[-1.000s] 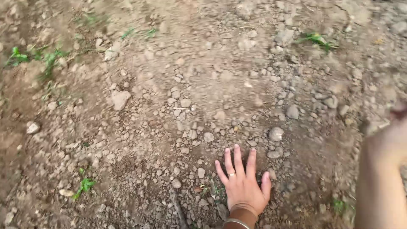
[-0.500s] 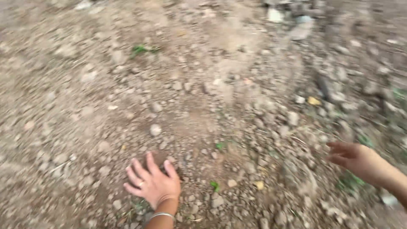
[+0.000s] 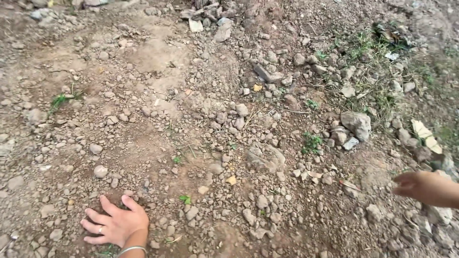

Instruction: Picking up small pieces of trash and debris from a dirt ground surface by hand

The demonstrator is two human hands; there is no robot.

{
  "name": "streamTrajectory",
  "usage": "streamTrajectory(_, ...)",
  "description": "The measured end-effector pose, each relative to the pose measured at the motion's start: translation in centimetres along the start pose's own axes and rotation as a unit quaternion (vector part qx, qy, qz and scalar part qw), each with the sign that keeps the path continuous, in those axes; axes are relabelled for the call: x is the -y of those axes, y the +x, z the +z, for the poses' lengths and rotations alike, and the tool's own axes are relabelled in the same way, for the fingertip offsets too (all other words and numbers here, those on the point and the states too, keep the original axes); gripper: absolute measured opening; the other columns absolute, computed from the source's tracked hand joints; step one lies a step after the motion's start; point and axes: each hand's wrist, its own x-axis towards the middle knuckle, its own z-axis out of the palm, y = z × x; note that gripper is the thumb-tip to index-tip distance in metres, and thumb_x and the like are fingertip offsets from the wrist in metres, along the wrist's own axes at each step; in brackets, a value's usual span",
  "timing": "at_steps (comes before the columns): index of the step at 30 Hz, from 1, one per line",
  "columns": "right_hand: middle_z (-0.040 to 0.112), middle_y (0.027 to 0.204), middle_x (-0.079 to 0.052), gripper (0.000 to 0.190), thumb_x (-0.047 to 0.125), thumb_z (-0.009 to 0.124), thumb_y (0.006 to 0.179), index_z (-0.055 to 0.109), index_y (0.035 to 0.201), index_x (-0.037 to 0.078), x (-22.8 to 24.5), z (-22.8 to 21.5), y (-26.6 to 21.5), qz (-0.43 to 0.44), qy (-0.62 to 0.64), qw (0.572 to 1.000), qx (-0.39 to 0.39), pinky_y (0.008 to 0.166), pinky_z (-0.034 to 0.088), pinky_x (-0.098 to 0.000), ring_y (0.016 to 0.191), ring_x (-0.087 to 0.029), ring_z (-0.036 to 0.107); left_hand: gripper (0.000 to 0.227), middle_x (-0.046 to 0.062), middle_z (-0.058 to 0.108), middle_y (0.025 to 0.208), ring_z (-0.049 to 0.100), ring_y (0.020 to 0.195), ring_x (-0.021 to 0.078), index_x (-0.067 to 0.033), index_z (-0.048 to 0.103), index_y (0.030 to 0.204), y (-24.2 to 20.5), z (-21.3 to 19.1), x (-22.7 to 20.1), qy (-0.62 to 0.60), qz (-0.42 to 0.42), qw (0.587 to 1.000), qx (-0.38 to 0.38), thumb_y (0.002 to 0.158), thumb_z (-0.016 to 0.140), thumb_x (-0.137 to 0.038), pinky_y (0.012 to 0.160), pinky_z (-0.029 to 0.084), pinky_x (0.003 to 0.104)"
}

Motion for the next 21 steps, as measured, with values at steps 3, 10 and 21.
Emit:
streamTrajectory(3,0.064,0.142,0.005,0.055,0.047,0.065,0.093,0.051,0.143,0.028,6.3,-0.4,-0.1,-0.090,-0.022,0.995,-0.025,0.115,0.056,-0.0277,0.125,-0.009,0.070,0.058,0.037,0.049,0.155,0.033,0.144,0.0557,-0.0041,0.066,0.148,0.2,1.6,1.5,0.024,0.002,1.000,0.009,0.101,0.064,-0.038,0.104,0.014,0.078)
streamTrajectory(10,0.028,0.162,-0.005,0.084,0.050,0.067,0.089,0.026,0.155,0.016,20.4,-2.0,4.5,-0.207,0.099,0.966,-0.121,0.125,0.024,-0.0425,0.149,-0.021,0.026,0.090,0.009,-0.015,0.171,-0.021,0.157,0.0290,-0.0306,-0.001,0.162,2.9,-5.9,2.1,0.046,-0.126,0.883,0.450,0.087,0.006,-0.080,0.121,-0.014,0.057)
streamTrajectory(21,0.050,0.130,-0.017,0.058,0.019,0.022,0.099,0.033,0.149,-0.007,24.0,9.7,21.0,-0.211,-0.113,0.906,-0.350,0.091,0.051,-0.0331,0.111,-0.029,0.051,0.054,-0.009,0.065,0.153,0.067,0.143,0.0215,-0.0587,0.062,0.134,-1.9,-17.2,22.0,0.258,0.212,0.936,0.109,0.083,0.059,-0.040,0.116,0.052,0.048)
